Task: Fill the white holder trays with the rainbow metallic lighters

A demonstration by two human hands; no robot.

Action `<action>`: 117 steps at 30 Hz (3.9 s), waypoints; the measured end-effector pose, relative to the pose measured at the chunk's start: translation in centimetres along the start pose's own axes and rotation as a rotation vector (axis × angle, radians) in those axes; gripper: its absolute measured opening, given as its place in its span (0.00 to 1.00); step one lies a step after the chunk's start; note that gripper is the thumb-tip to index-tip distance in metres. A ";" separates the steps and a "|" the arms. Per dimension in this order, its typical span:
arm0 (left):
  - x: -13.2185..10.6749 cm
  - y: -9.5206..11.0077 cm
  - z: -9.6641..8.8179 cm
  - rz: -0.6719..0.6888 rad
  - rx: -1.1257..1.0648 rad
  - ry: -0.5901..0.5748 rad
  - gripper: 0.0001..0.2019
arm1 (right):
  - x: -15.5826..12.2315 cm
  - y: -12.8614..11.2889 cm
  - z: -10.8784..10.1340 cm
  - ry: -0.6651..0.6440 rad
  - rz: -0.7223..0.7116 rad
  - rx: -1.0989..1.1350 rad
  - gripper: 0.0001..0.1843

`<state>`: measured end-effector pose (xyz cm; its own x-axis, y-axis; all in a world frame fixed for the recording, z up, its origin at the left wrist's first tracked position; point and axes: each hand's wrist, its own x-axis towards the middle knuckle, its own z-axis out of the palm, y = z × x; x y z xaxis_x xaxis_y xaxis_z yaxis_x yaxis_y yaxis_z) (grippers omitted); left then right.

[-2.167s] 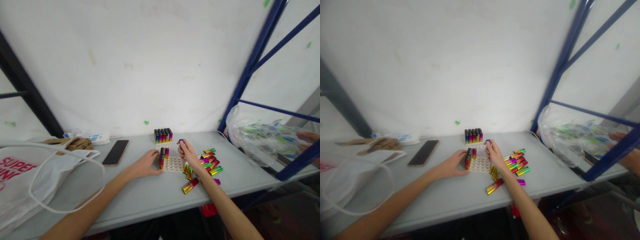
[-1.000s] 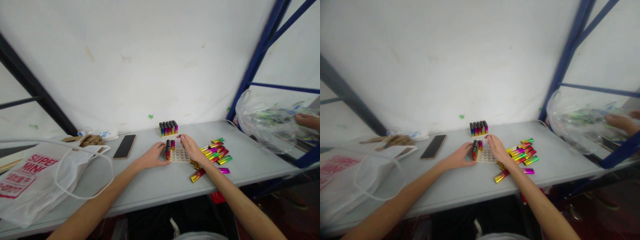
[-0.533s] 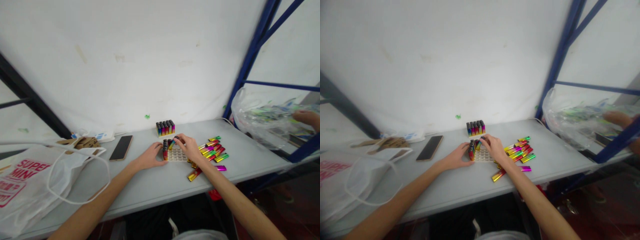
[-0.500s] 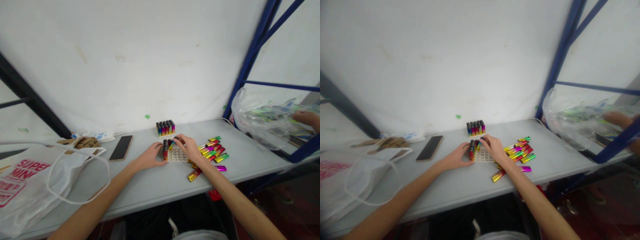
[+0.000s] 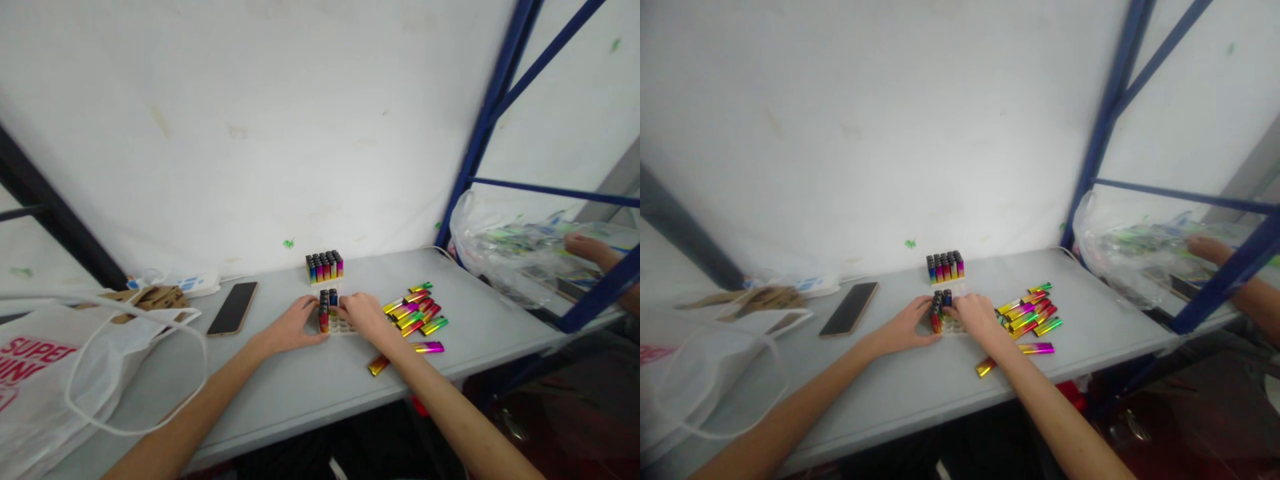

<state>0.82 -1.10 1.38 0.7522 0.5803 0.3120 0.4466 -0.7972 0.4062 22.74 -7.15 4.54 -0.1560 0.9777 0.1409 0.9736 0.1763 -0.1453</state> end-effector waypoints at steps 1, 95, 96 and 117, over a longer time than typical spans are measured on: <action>0.0 0.0 0.0 0.002 0.003 0.009 0.32 | 0.0 0.0 0.0 -0.039 -0.002 -0.007 0.23; 0.1 -0.3 -0.1 0.023 0.018 -0.017 0.29 | 0.1 9.8 -2.7 0.324 0.060 1.461 0.26; 0.1 -0.3 0.0 0.022 0.018 -0.018 0.29 | 0.2 8.8 -2.5 0.303 0.040 1.487 0.25; 0.2 0.2 -0.2 -0.005 0.005 -0.019 0.33 | 0.5 2.8 1.1 0.436 0.079 0.773 0.18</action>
<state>0.96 -1.05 1.71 0.7590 0.5811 0.2937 0.4528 -0.7952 0.4032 25.25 -6.02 3.16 0.1374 0.8875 0.4398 0.5694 0.2926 -0.7682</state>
